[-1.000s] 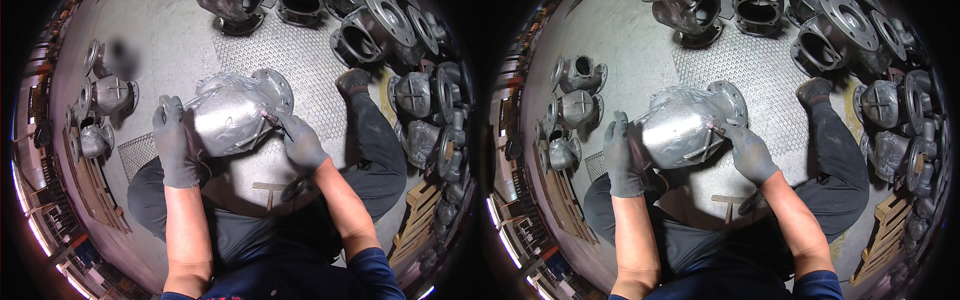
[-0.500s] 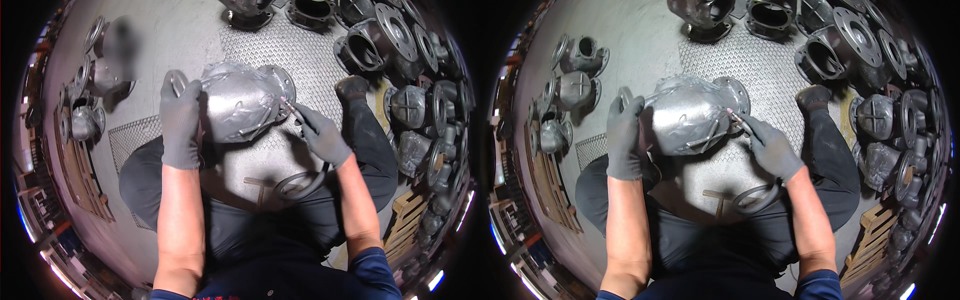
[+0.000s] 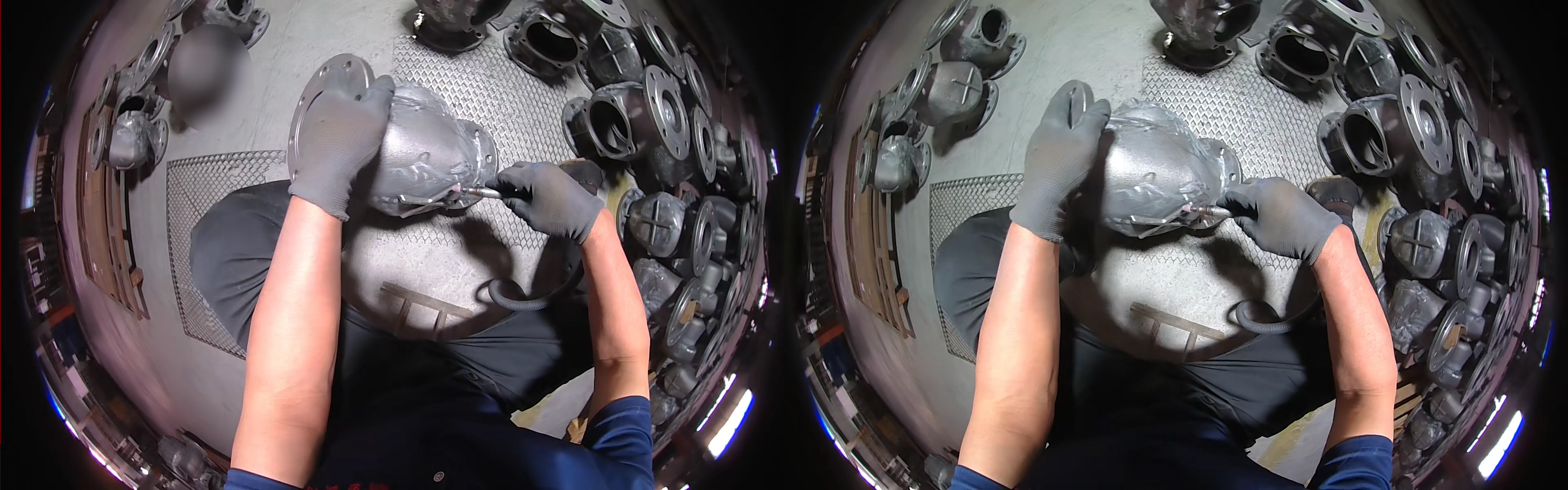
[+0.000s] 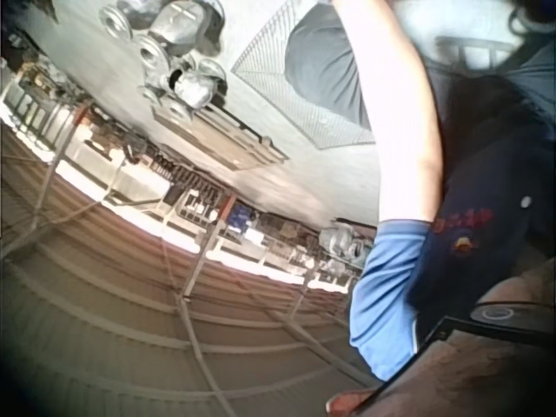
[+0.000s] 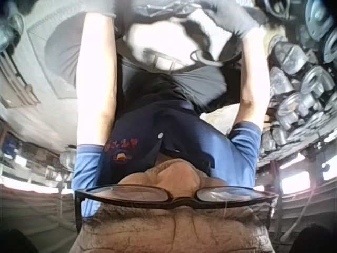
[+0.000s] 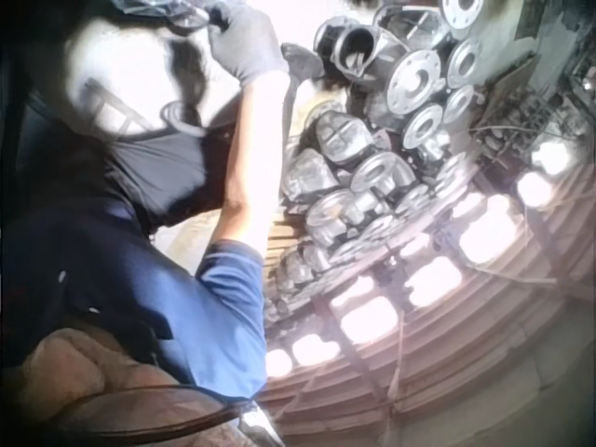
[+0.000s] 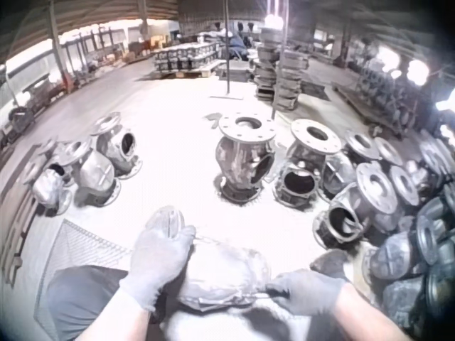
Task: Grinding and smoothing the surface of a metal valve body casting using a handheld rotary tool.
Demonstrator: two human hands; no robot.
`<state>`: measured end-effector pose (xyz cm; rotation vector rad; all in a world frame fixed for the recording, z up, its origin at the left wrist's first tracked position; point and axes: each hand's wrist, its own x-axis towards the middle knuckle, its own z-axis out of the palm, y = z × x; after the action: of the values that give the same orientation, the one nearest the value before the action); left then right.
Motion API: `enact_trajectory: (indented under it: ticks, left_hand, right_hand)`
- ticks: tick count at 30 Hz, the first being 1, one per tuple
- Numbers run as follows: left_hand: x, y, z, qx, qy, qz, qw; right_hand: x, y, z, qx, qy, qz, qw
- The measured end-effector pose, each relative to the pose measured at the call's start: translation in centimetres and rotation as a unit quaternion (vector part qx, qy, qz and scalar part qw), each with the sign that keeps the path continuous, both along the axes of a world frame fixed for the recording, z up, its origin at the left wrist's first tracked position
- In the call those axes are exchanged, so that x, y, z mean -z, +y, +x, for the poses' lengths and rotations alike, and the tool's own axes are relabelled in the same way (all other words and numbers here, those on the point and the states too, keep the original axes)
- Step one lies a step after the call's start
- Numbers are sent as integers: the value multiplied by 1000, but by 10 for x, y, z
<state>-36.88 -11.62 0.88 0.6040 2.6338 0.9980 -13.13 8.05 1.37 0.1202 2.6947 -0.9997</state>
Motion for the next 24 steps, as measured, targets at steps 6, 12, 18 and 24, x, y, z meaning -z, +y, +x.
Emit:
enact_trajectory:
  ticks: [6, 12, 18, 24]
  left_hand:
    - [10, 2, 3, 18, 68, 34, 997]
    - [24, -4, -2, 125, 163, -53, 977]
    - [7, 2, 9, 79, 124, -18, 989]
    - [17, -2, 9, 111, 199, -80, 970]
  right_hand:
    - [9, 8, -15, -20, -28, 32, 999]
    - [6, 2, -19, -23, -34, 39, 998]
    - [7, 2, -17, -30, -46, 62, 997]
    - [-1, 3, -28, -39, -52, 63, 996]
